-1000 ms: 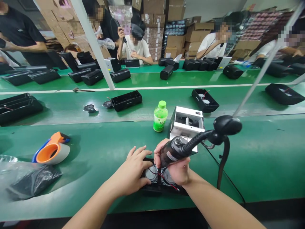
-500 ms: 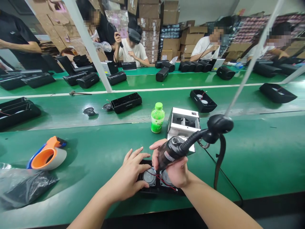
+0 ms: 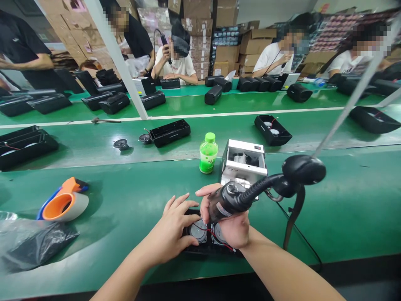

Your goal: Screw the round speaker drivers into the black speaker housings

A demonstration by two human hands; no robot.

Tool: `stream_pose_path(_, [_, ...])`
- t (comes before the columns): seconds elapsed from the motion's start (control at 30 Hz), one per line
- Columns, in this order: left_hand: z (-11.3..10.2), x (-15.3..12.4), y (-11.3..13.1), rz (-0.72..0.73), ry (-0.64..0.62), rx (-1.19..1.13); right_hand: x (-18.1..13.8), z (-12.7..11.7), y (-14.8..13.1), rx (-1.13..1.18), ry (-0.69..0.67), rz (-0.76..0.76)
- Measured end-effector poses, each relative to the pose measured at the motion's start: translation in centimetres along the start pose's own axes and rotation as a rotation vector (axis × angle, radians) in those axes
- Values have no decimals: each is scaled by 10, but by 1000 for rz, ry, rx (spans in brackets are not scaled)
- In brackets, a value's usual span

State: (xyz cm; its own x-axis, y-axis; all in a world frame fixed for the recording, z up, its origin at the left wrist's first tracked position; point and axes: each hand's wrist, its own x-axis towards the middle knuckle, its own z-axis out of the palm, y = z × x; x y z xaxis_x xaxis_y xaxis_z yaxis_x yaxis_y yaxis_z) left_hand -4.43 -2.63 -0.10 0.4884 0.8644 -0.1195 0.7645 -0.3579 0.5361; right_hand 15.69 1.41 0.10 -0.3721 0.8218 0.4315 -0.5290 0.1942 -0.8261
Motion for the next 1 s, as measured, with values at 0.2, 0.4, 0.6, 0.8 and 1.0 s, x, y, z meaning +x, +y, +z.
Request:
stream_pose_path(0.2, [1,0,-2,7,1,-7,3,1,-1,2,9,12])
stream_pose_path(0.4, [3,4,-2,3,-8,16,-2,-4,9,-22,-1,16])
stream_pose_path(0.6, [1,6,0,-2,-15,28,-2,-6,15,-47,-30,31])
stream_pose_path(0.8, [0,7,1,8,-2,8,4,-3,11,-83,-89,57])
stream_pose_path(1.0, [-1,6,2,18,36,-16,4,4,11,-75,-98,54])
